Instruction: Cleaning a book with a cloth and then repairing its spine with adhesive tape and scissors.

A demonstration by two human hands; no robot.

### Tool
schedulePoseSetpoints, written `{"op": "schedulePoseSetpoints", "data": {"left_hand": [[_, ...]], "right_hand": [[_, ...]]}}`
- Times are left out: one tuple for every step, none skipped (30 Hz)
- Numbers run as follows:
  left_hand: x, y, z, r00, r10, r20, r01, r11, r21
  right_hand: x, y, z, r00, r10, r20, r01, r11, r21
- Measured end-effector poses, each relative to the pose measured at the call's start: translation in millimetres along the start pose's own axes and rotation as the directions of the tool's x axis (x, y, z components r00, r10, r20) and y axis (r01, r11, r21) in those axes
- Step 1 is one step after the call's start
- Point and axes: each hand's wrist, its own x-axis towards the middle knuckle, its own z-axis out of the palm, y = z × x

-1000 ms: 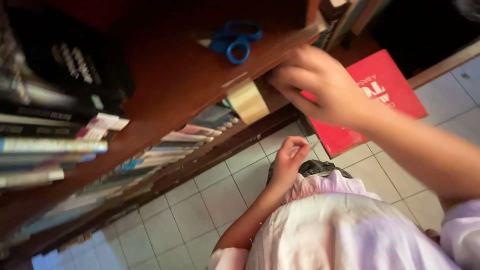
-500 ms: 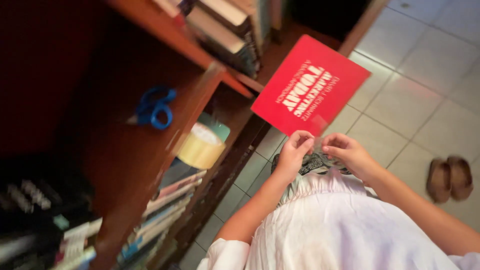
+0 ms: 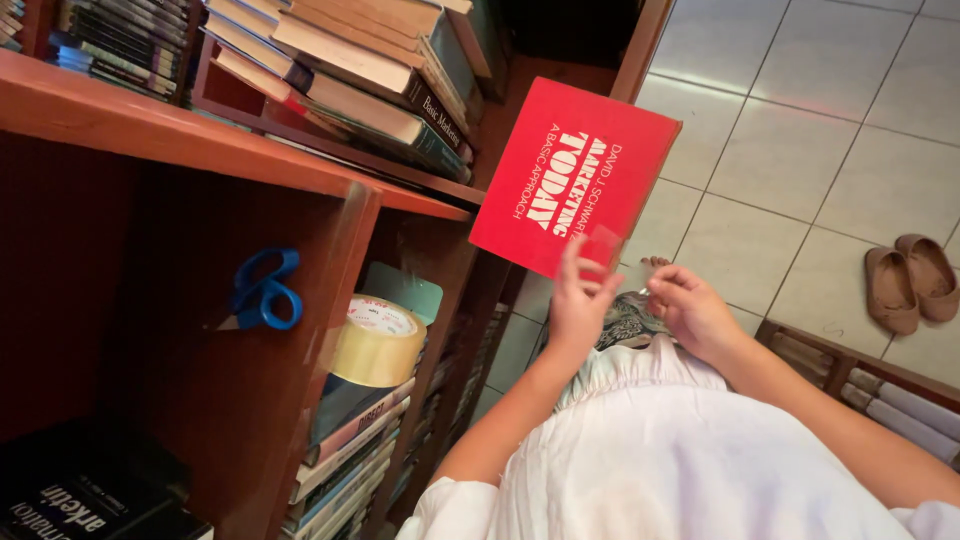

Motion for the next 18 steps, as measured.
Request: {"op": "schedulePoseSetpoints", "data": {"left_hand": [[1.7,9.0,-4.8,0.994,-0.009,-0.111,0.002,0.998,-0.058],[7.3,4.4,-12.4,0.994,-0.011,-0.11,0.005,0.998,-0.058],[12.8,-0.4,-20.2,0.992,0.055,-0.113,-0.051,0.998,0.036],[17.3,-5.0,-29.0,0.987,0.119,-0.112,-0.104,0.986,0.131],[16.8,-5.5,-33.9,0.987,0.114,-0.113,-0.099,0.986,0.133],[18.0,-6.1,-38.7,0.98,0.178,-0.085,-0.158,0.966,0.204],[19.1,-6.4,-43.5,0.97,0.238,-0.052,-0.216,0.938,0.273],[18.1,-8.3,-44.1,0.969,0.24,-0.053,-0.217,0.937,0.273],[17.0,-10.2,-44.6,0.949,0.313,-0.024,-0.287,0.898,0.333],[14.4,-12.4,-44.9,0.925,0.38,0.01,-0.354,0.851,0.389],[14.1,-17.4,-42.0,0.925,0.379,0.011,-0.353,0.851,0.389],[12.8,-22.4,-39.5,0.907,0.422,0.014,-0.389,0.822,0.417],[11.4,-27.5,-37.2,0.886,0.463,0.019,-0.422,0.79,0.444],[10.8,-27.9,-36.3,0.886,0.463,0.017,-0.422,0.79,0.445],[10.2,-28.2,-35.6,0.866,0.5,0.018,-0.446,0.755,0.481],[9.8,-28.4,-34.9,0.844,0.536,0.021,-0.468,0.717,0.517],[10.5,-27.1,-35.5,0.844,0.536,0.019,-0.467,0.717,0.518],[10.5,-26.0,-36.4,0.829,0.559,0.016,-0.481,0.697,0.532]], "right_hand": [[-0.5,-0.6,2.2,0.999,-0.013,-0.034,0.014,1.0,0.016],[3.8,-0.6,-1.3,0.999,-0.011,-0.036,0.012,1.0,0.016],[7.9,-0.5,-4.6,1.0,0.001,-0.025,-0.001,1.0,0.009],[11.5,0.3,-7.3,1.0,0.016,-0.013,-0.016,1.0,0.001],[11.6,-1.1,-4.8,1.0,0.021,-0.012,-0.021,1.0,0.0],[13.4,-3.3,-1.8,0.999,0.029,-0.015,-0.029,1.0,-0.001],[15.1,-5.6,1.2,0.999,0.036,-0.017,-0.036,0.999,-0.003],[18.9,-2.9,1.7,0.999,0.035,-0.016,-0.035,0.999,-0.003],[22.7,-0.4,2.2,0.999,0.046,-0.015,-0.046,0.999,-0.016],[25.1,3.2,1.9,0.998,0.059,-0.016,-0.06,0.998,-0.029],[25.7,2.9,5.6,0.998,0.06,-0.017,-0.061,0.998,-0.028],[25.6,3.0,9.4,0.998,0.057,-0.025,-0.058,0.997,-0.043],[25.3,3.2,13.4,0.998,0.054,-0.032,-0.056,0.997,-0.059],[23.8,3.4,18.2,0.998,0.054,-0.031,-0.056,0.997,-0.06],[22.1,3.5,23.0,0.999,0.026,-0.041,-0.029,0.997,-0.073],[20.6,3.5,28.1,0.999,-0.003,-0.05,-0.002,0.996,-0.087],[19.1,2.8,31.2,0.999,-0.003,-0.048,-0.002,0.996,-0.088],[16.9,2.7,34.2,0.998,-0.021,-0.051,0.016,0.995,-0.096]]}}
